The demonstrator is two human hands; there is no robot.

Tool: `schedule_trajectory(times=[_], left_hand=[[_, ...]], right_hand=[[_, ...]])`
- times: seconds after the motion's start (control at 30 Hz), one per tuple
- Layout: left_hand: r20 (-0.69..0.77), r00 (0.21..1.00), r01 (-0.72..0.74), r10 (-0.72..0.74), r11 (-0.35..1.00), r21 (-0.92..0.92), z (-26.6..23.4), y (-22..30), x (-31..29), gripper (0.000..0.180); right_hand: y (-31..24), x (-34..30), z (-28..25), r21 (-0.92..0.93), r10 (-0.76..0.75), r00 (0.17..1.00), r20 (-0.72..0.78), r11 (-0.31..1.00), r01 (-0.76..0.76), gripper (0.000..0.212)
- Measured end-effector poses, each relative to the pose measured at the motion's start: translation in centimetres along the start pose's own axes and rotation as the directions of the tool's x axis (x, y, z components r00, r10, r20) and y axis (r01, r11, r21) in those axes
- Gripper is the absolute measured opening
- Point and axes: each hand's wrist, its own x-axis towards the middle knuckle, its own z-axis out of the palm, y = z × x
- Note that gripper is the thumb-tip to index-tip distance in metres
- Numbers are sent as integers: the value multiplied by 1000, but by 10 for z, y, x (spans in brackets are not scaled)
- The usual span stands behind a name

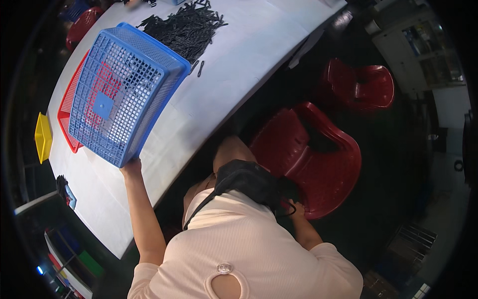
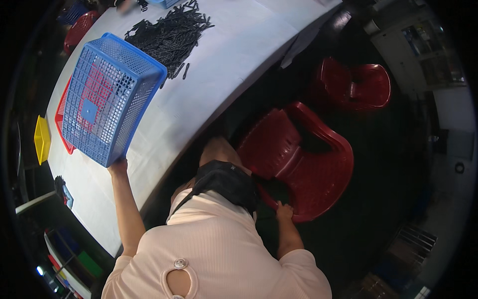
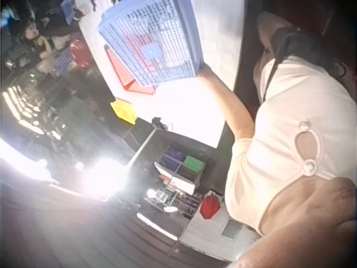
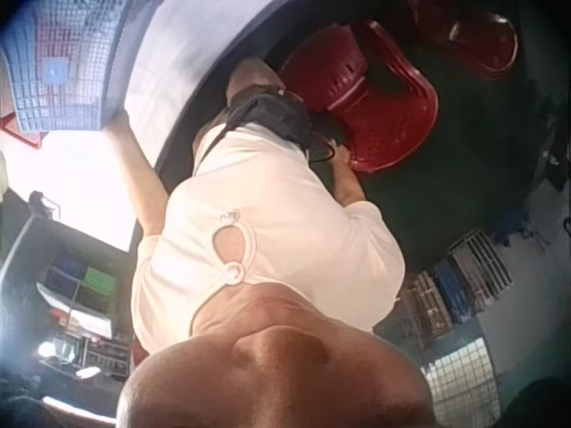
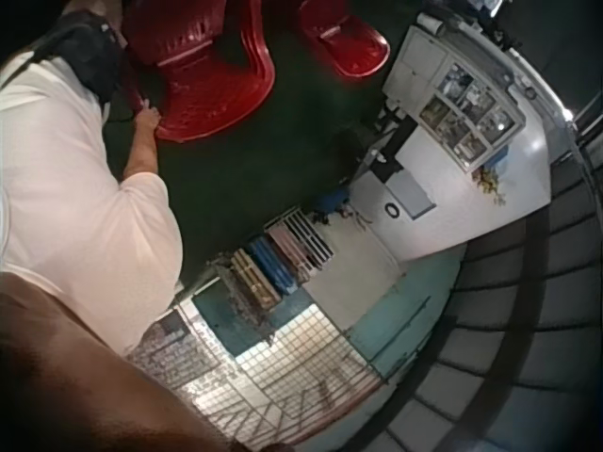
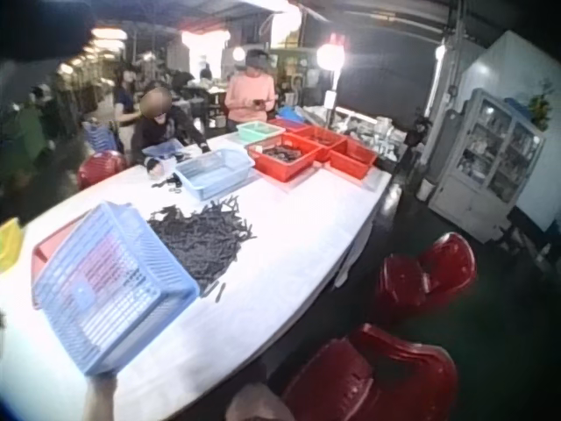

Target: The person clears a white workspace by moving baskets, pours a collection of small black plastic parts onto the table from a blue basket, and then sorts the parts by hand into the same blue basket.

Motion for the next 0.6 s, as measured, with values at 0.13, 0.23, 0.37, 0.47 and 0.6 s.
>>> schedule_trajectory(times=[0.13, 0.23, 0.37, 0.47, 0.6], left_hand=[[102, 992, -71, 69, 997, 22, 14, 0, 3, 43], [476, 876, 79, 78, 951, -300, 4, 9, 24, 27], [10, 968, -241, 249, 944, -226, 95, -7, 5, 29], [44, 876, -468, 480, 868, -164, 52, -29, 50, 50], [72, 894, -426, 442, 889, -172, 235, -51, 32, 58]], right_hand=[[8, -13, 14, 64, 4, 998, 65, 998, -8, 55], [7, -6, -42, 183, -68, 982, 179, 982, 35, 54], [-6, 42, -224, 188, -131, 989, 65, 975, 116, 46], [-52, 95, -361, 381, -340, 792, -507, 736, 559, 40], [-101, 98, -577, 917, -714, 624, -317, -63, 394, 75]])
